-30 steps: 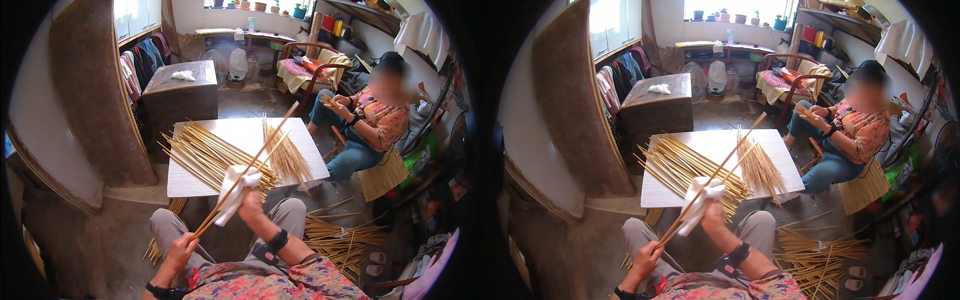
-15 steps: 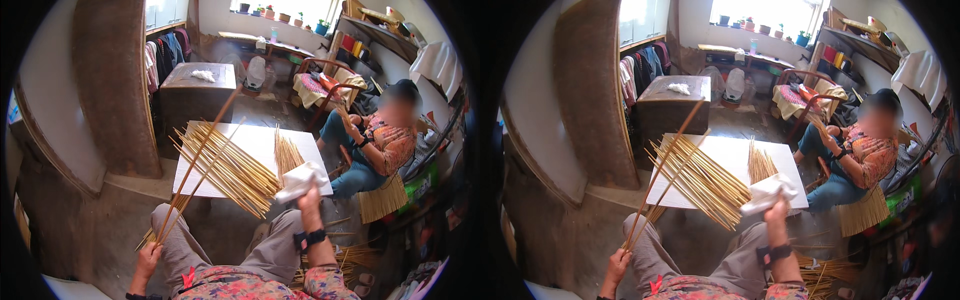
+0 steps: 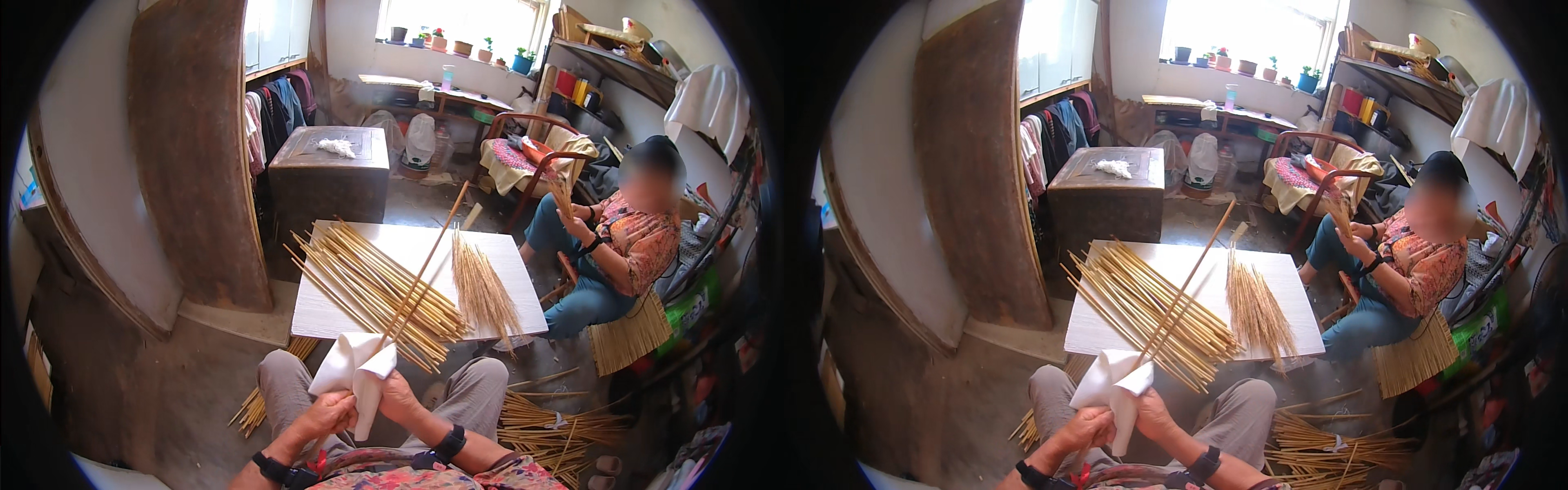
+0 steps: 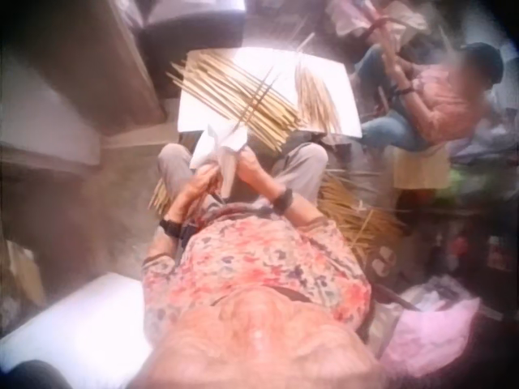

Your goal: The person sits on the floor and wipes thin bamboo sticks one by one with a white cloth. They pick up sticks from a pile on the floor, wipe each stick, and place them on a white board. Another person sits nearby and bundles similar sticks.

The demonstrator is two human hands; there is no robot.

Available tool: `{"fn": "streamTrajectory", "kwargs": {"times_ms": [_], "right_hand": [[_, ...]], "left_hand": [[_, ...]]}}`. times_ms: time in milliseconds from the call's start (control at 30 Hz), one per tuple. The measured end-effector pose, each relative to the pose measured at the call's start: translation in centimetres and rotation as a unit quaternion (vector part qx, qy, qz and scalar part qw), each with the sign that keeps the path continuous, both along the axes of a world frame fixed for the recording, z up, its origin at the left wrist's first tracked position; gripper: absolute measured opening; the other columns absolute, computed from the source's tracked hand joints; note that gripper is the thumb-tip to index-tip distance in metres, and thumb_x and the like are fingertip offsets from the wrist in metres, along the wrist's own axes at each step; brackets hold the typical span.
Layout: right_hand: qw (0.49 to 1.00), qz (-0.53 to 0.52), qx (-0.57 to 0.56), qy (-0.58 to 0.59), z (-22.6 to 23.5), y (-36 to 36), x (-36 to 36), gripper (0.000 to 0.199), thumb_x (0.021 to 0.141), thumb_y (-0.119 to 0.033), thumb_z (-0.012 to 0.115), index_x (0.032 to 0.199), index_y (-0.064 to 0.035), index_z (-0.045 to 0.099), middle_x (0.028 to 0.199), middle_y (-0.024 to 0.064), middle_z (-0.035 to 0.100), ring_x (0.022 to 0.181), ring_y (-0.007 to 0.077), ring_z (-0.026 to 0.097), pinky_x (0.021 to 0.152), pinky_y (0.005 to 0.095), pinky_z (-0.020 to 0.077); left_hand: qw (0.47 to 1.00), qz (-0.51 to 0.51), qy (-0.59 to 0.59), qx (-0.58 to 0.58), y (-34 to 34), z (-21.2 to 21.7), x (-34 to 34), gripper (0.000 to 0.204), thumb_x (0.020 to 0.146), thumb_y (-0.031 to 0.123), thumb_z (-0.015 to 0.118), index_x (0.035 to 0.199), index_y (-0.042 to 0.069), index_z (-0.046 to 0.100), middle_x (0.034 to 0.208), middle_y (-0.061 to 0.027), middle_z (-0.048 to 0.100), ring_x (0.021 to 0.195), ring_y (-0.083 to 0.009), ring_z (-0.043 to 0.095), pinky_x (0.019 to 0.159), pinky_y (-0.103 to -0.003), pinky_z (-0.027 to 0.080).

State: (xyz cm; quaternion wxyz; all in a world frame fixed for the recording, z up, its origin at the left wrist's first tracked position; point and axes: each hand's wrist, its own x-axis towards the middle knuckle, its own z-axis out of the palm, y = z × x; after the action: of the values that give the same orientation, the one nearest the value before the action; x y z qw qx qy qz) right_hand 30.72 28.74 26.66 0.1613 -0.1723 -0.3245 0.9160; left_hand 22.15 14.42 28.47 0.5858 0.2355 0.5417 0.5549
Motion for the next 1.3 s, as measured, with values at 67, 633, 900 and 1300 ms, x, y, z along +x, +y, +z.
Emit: {"fn": "streamTrajectory", "kwargs": {"times_ms": [67, 633, 900, 1300], "right_hand": [[1.0, -0.008, 0.011, -0.004, -0.3, -0.5, -0.5, 0.024, 0.085, -0.02, 0.055, 0.103, -0.0048, 0.052, 0.093, 0.0044, 0.058, 0.079, 0.0143, 0.056, 0.071, 0.0296, 0.0463], [0.948, -0.274, 0.106, 0.119, 5.0, 13.8, 0.2, 0.031, 0.09, -0.02, 0.044, 0.116, -0.0044, 0.041, 0.109, 0.0083, 0.05, 0.099, 0.022, 0.051, 0.086, 0.0394, 0.043], [0.883, -0.466, -0.02, 0.054, 6.9, 27.7, 9.3, 0.034, 0.089, -0.025, 0.043, 0.116, -0.004, 0.043, 0.112, 0.0123, 0.051, 0.101, 0.0282, 0.051, 0.089, 0.0456, 0.0412], [0.577, -0.105, 0.808, -0.056, 12.3, 9.2, 2.3, 0.033, 0.072, -0.004, 0.06, 0.104, 0.0006, 0.052, 0.096, 0.0161, 0.056, 0.088, 0.0267, 0.057, 0.075, 0.0348, 0.0457]], "left_hand": [[0.991, 0.009, 0.133, 0.024, 0.5, -0.2, 0.7, 0.025, 0.092, 0.025, 0.04, 0.083, 0.006, 0.052, 0.058, -0.0018, 0.051, 0.039, -0.0057, 0.036, 0.035, -0.019, 0.026], [0.735, 0.033, 0.674, -0.059, -9.6, 2.2, -1.8, 0.01, 0.082, 0.019, 0.053, 0.082, 0.009, 0.05, 0.067, -0.0132, 0.057, 0.062, -0.0329, 0.057, 0.05, -0.041, 0.045], [0.637, 0.113, 0.761, -0.054, -17.1, 0.6, -5.2, 0.009, 0.074, 0.008, 0.059, 0.077, 0.009, 0.051, 0.066, -0.0091, 0.056, 0.061, -0.0272, 0.057, 0.051, -0.035, 0.046], [0.505, 0.082, 0.859, -0.016, -10.2, 6.3, -8.1, 0.014, 0.07, 0.009, 0.059, 0.081, 0.008, 0.052, 0.059, -0.0051, 0.043, 0.055, -0.022, 0.049, 0.046, -0.034, 0.04]]}}
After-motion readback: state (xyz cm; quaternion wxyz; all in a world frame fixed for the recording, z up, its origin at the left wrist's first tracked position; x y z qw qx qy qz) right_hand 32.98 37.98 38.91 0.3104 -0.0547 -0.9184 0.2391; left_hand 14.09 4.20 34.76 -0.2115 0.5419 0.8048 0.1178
